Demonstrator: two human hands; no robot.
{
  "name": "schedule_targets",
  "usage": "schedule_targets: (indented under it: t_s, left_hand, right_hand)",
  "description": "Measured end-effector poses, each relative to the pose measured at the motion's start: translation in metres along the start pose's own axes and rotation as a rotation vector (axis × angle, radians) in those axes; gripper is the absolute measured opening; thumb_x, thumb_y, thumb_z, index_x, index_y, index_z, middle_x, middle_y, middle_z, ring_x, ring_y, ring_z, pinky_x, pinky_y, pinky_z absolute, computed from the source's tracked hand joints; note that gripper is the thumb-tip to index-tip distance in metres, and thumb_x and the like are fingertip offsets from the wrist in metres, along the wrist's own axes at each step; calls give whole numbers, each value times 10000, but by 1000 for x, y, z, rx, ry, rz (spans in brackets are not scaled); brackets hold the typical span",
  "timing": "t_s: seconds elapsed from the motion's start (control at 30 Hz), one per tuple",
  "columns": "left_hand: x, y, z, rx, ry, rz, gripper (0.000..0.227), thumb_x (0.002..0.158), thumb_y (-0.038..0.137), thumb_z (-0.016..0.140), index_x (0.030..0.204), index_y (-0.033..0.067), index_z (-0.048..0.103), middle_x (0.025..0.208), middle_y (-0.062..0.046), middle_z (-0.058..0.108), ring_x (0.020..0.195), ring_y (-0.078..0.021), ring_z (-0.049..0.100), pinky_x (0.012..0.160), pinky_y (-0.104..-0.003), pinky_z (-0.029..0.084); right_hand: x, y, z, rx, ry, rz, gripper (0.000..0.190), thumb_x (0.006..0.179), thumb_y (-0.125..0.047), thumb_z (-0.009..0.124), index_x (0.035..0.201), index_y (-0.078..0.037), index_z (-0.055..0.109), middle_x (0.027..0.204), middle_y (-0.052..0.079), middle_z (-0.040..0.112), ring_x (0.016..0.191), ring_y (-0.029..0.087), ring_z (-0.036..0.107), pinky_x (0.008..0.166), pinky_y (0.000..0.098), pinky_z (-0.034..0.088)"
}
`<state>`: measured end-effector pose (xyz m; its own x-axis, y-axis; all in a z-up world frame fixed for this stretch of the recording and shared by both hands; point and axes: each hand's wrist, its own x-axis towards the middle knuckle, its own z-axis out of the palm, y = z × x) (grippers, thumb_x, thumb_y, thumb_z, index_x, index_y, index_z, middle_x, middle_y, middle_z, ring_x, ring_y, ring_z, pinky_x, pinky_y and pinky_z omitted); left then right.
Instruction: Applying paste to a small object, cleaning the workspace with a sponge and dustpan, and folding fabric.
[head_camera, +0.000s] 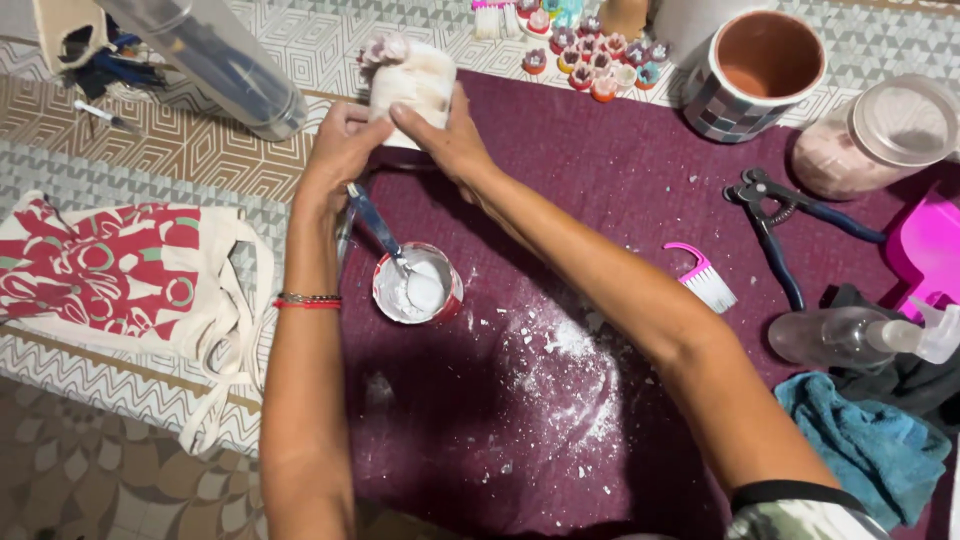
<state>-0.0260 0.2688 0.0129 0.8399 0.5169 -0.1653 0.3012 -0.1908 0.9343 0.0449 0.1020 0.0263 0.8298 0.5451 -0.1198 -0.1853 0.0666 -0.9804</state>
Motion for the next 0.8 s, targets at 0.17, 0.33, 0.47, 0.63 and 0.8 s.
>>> schedule_targets:
  t_s: [0.17,0.33,0.47,0.63,0.8]
  left_hand:
    - [-17,52,-4,-177,-170,162,618,812,61,791,1299,68,411,1364,-185,592,1229,-269,624,1045,-380,526]
    - [-21,72,9,-192,-246,183,858,718,172,894,1398,-7,403,1470,-221,558,1342,-310,601,1149,-380,532]
    - [10,35,17,-154,-43,448,800,655,148,978,1325,5,566,1336,-143,674,1222,-239,649,1082,-349,509]
    - [32,11,21,-194,284,327,747,603,241,1003,1236,27,669,1250,-100,734,1150,-213,694,1031,-300,538]
    - [65,-4,17,75,526,219,707,505,463,1022,970,27,715,944,-55,745,823,-164,680,736,-308,600]
  right_hand:
    - [33,11,-41,-66,-182,-422,1251,770,-410,945,1623,-109,80,1610,188,406,1450,277,475,1211,405,413]
    - [44,-22,-65,1,-392,-535,1069,929,-370,882,1643,-110,130,1733,189,204,1612,298,256,1347,463,213]
    - [63,-23,-60,-94,-470,-561,630,1123,-420,498,1608,-72,298,1700,154,205,1601,263,198,1337,412,176]
    - [126,44,-72,-724,-63,-624,460,992,-124,541,1438,-11,522,1409,218,629,1298,348,620,1118,424,445]
    - [111,55,-66,-1247,-58,-573,333,938,-142,741,1230,-38,619,1073,183,653,962,371,607,820,504,498]
